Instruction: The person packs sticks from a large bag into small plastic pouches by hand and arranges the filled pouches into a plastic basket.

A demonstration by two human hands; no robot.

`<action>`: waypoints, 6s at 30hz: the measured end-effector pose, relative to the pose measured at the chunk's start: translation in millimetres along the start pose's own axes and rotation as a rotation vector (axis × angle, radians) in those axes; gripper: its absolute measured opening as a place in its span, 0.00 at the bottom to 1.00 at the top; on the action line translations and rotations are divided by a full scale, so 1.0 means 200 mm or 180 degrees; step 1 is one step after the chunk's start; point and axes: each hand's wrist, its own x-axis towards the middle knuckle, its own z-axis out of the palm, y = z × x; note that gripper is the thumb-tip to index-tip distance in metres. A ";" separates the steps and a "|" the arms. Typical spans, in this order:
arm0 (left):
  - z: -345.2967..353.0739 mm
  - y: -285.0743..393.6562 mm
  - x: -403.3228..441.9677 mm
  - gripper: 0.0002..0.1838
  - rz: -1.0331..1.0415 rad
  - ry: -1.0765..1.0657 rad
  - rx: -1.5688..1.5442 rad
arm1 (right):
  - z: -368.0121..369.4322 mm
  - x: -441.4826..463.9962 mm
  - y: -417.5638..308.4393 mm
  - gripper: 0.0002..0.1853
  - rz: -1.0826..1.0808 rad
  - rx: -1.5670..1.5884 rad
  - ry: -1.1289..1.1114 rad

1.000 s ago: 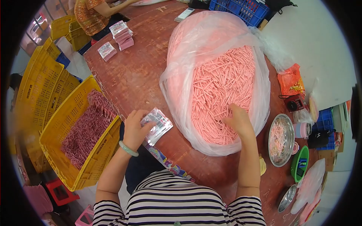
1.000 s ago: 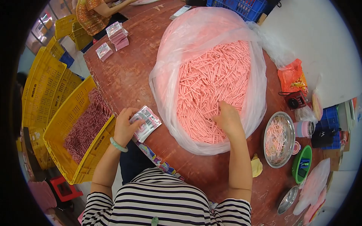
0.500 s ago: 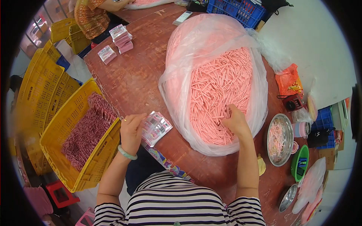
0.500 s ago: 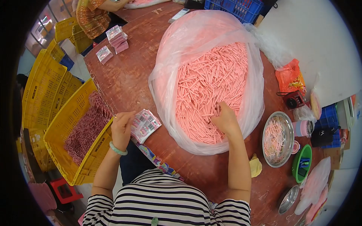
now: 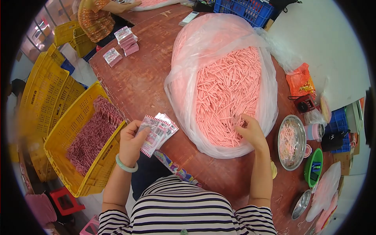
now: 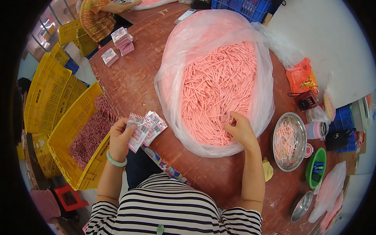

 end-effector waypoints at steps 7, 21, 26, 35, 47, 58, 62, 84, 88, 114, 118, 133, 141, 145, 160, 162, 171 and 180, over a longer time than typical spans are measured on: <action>0.09 0.03 -0.04 0.02 -0.0229 -0.0406 -0.0635 | -0.02 -0.05 -0.09 0.06 -0.0457 0.0033 0.0383; 0.38 -0.03 -0.03 0.05 -0.0274 -0.1099 -0.0034 | 0.14 -0.01 -0.12 0.08 -0.1002 -0.0347 0.0139; 0.40 -0.05 -0.02 0.09 -0.0314 -0.1138 -0.0200 | 0.18 0.02 0.01 0.07 -0.0835 0.0362 0.0261; 0.46 0.01 -0.03 0.05 -0.0413 -0.1235 -0.0189 | 0.02 -0.03 -0.18 0.04 -0.0230 0.1818 0.0025; 0.55 -0.04 0.10 0.08 0.0962 -0.1668 0.1175 | -0.04 -0.04 -0.36 0.07 -0.0997 0.2524 -0.0341; 0.63 -0.02 0.11 0.09 0.1341 -0.1872 0.1351 | -0.07 -0.08 -0.39 0.07 -0.0672 0.2251 -0.0737; 0.68 -0.06 0.12 0.10 0.1104 -0.1892 0.1091 | -0.05 -0.07 -0.39 0.09 -0.0990 0.1907 -0.0948; 0.84 -0.04 0.25 0.10 -0.0445 -0.1874 -0.0945 | -0.07 -0.07 -0.43 0.34 -0.2266 -0.0319 0.0625; 0.86 -0.04 0.23 0.11 -0.0535 -0.1658 -0.1218 | -0.06 -0.06 -0.36 0.32 -0.1105 0.1267 0.0301; 0.76 0.08 0.26 0.13 0.0042 -0.1225 -0.1295 | -0.06 -0.15 -0.48 0.41 -0.2345 0.0889 0.2341; 0.71 0.05 0.27 0.13 -0.0104 -0.1217 -0.1449 | -0.10 -0.05 -0.32 0.14 -0.1506 -0.0508 0.0767; 0.66 0.08 0.25 0.16 -0.0429 -0.1268 -0.1492 | 0.07 0.13 -0.12 0.03 -0.1987 -0.1255 0.0470; 0.69 0.04 0.21 0.13 0.0062 -0.1553 -0.0023 | -0.04 0.04 -0.26 0.07 -0.1701 -0.0094 0.0699; 0.72 0.01 0.21 0.13 0.0266 -0.1707 0.0289 | -0.05 -0.03 -0.34 0.06 -0.1775 -0.0131 0.0348; 0.73 -0.01 0.17 0.18 0.0000 -0.2039 0.0196 | -0.08 -0.09 -0.41 0.07 -0.1057 0.2318 0.0697; 0.74 -0.01 0.17 0.18 -0.0008 -0.2022 0.0172 | -0.04 -0.08 -0.41 0.08 -0.1165 0.2191 0.0878; 0.74 -0.03 0.18 0.16 0.0086 -0.1875 0.0189 | 0.00 -0.10 -0.43 0.07 -0.1297 0.1932 0.1524; 0.76 -0.02 0.17 0.16 -0.0061 -0.1812 -0.0001 | 0.00 -0.09 -0.43 0.06 -0.1117 0.2242 0.1651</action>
